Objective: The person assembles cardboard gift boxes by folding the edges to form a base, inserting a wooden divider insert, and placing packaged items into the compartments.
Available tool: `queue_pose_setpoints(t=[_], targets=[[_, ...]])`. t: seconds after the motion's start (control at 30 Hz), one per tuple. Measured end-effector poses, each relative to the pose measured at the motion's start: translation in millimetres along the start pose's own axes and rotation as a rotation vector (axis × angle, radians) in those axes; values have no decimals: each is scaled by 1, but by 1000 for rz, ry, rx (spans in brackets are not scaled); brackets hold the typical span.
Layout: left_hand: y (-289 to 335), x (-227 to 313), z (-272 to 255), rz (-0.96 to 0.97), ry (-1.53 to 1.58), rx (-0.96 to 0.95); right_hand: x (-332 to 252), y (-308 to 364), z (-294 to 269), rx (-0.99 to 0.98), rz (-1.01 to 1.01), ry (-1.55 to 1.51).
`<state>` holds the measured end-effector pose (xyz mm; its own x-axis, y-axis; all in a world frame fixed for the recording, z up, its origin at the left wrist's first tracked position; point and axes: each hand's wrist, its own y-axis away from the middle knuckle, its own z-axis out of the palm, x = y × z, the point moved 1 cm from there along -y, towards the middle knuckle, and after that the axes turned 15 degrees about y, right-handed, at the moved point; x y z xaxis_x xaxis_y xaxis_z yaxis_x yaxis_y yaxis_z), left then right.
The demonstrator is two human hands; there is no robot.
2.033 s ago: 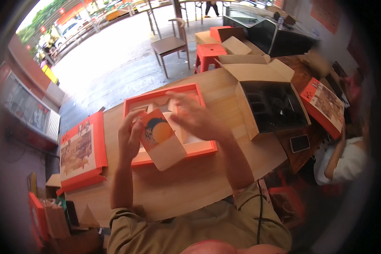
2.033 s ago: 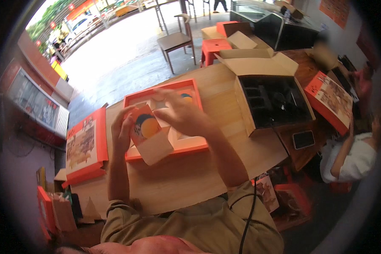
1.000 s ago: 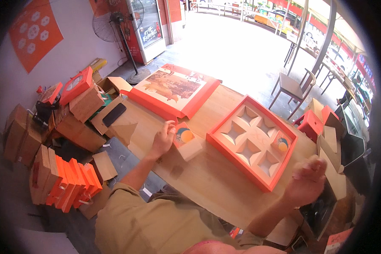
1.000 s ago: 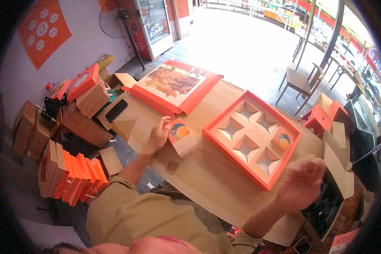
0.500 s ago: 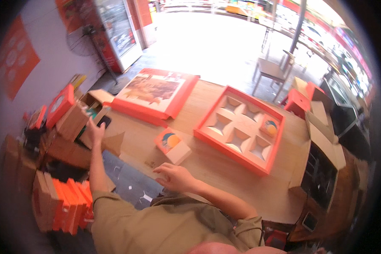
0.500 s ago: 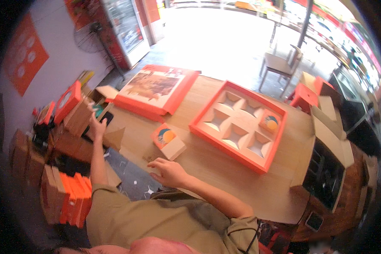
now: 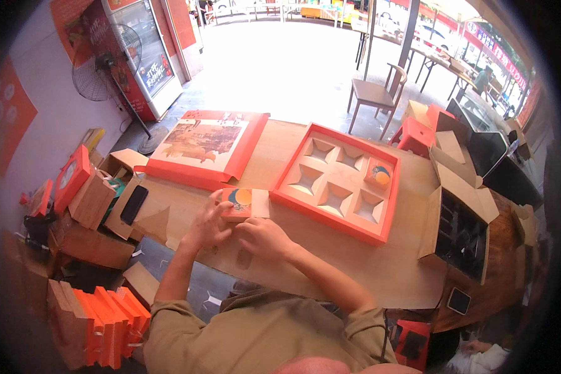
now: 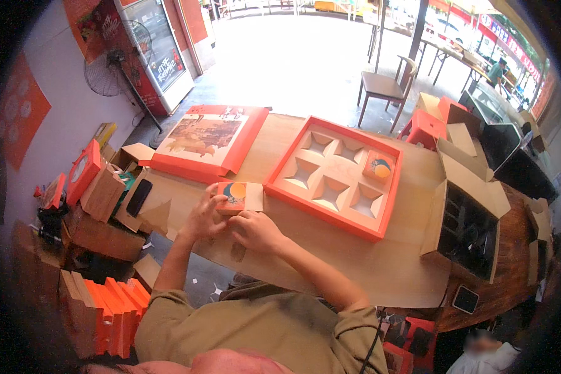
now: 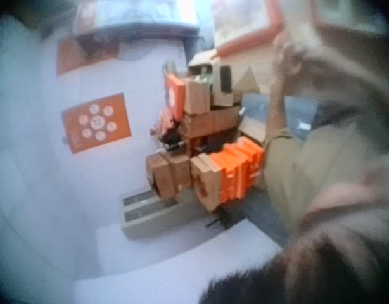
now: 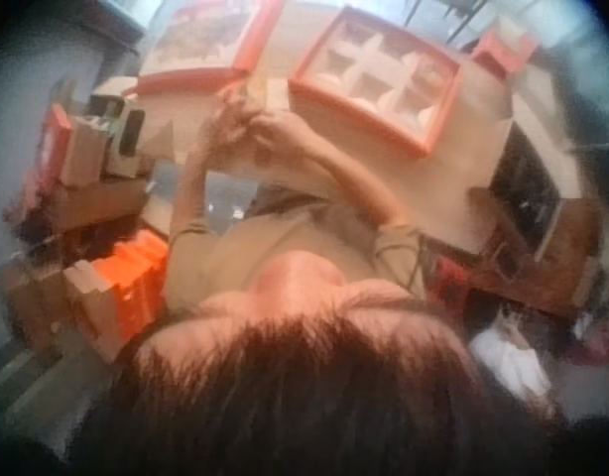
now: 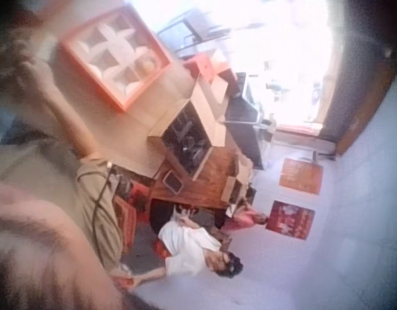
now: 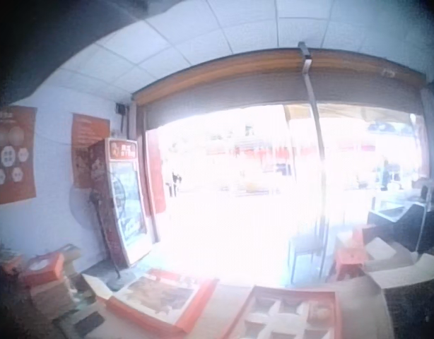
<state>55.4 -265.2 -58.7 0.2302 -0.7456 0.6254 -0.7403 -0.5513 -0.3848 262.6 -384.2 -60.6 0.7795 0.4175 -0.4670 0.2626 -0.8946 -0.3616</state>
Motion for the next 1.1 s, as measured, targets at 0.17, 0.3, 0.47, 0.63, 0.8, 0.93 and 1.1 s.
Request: queue_pose_setpoints(t=[0.17, 0.3, 0.47, 0.63, 0.8, 0.93, 1.1], targets=[[-20, -15, -16, -30, -134, -4, 9, -17, 4, 110, 6, -95], [-21, 7, -3, 68, 39, 125, 17, -34, 19, 218, 173, -102], [4, 0, -10, 111, 107, 157, 10, -22, 32, 313, 195, -5], [5, -89, -103, -130, -187, 603, -2, -13, 24, 440, -33, 647], [34, -181, -177, -323, -122, 408, 26, -50, 55, 599, 94, 771], [33, -163, -187, -306, -217, 334, 7, -80, 48, 581, 134, 801], [-86, -62, -71, -142, -203, 288, 72, -108, 48, 864, 348, 723]])
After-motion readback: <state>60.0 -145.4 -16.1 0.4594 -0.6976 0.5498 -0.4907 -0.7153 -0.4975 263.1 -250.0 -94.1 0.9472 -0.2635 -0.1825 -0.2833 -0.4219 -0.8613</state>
